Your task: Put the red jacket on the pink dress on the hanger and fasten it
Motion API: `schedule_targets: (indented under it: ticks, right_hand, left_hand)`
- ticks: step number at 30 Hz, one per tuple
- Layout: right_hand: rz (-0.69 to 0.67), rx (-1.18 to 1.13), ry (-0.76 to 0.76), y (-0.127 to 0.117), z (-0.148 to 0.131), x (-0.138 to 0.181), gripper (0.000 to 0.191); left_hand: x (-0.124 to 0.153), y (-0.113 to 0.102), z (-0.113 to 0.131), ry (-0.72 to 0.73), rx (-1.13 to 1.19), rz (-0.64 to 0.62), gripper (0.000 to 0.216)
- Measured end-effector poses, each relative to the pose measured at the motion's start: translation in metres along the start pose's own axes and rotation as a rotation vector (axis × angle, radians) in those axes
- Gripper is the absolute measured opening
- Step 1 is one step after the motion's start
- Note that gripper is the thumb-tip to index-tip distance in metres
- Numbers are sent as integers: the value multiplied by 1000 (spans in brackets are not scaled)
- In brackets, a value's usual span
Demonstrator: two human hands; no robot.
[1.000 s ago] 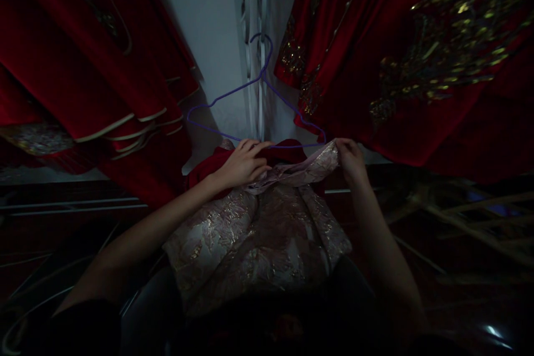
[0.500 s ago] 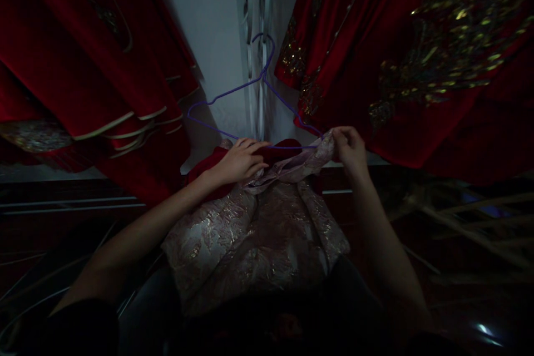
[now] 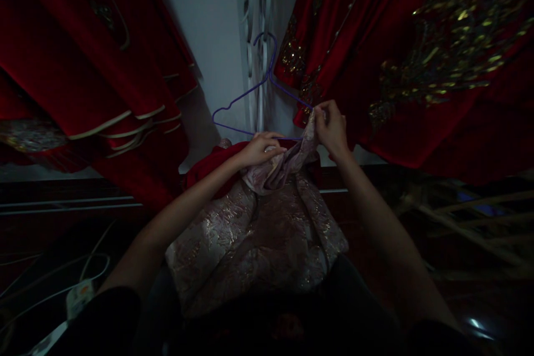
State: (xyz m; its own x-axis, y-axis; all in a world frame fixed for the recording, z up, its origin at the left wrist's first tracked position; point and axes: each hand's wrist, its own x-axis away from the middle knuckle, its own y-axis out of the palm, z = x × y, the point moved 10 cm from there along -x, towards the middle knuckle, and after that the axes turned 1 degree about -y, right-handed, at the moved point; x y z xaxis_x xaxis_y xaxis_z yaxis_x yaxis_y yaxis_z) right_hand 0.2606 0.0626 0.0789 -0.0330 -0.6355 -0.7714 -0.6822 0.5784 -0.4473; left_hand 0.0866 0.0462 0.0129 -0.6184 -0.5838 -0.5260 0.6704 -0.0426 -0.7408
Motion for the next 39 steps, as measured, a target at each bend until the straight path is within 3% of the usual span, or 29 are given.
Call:
schedule_targets:
  ticks: [2, 7, 9, 11, 16, 26, 30, 35, 37, 39]
  right_hand:
    - [2, -3, 4, 0, 5, 1, 42]
    - [13, -19, 24, -1, 9, -4, 44]
    - [20, -13, 27, -2, 8, -5, 44]
    - [23, -13, 15, -2, 7, -7, 44]
    - [12, -12, -7, -1, 8, -8, 43]
    - [13, -1, -19, -3, 8, -10, 38]
    - [-13, -22, -12, 1, 9, -9, 41]
    - [-19, -30, -3, 2, 12, -7, 41]
    - [-19, -35, -3, 2, 12, -7, 41]
    - [-25, -43, -2, 3, 13, -7, 41]
  left_hand:
    - [8, -29, -20, -48, 30, 116, 33]
    - [75, -138, -109, -405, -210, 676, 30]
    - [104, -165, -140, -489, -245, 788, 30]
    - [125, -179, -166, -536, -224, 830, 31]
    - [142, -174, -194, -614, -199, 767, 30]
    - [134, -176, -183, -552, -176, 790, 33]
    - [112, -180, -179, -489, -118, 779, 33]
    - [59, -172, -147, -378, -27, 665, 39]
    - [47, -167, -143, -401, 37, 588, 45]
    - [50, -161, -154, -492, 147, 551, 55]
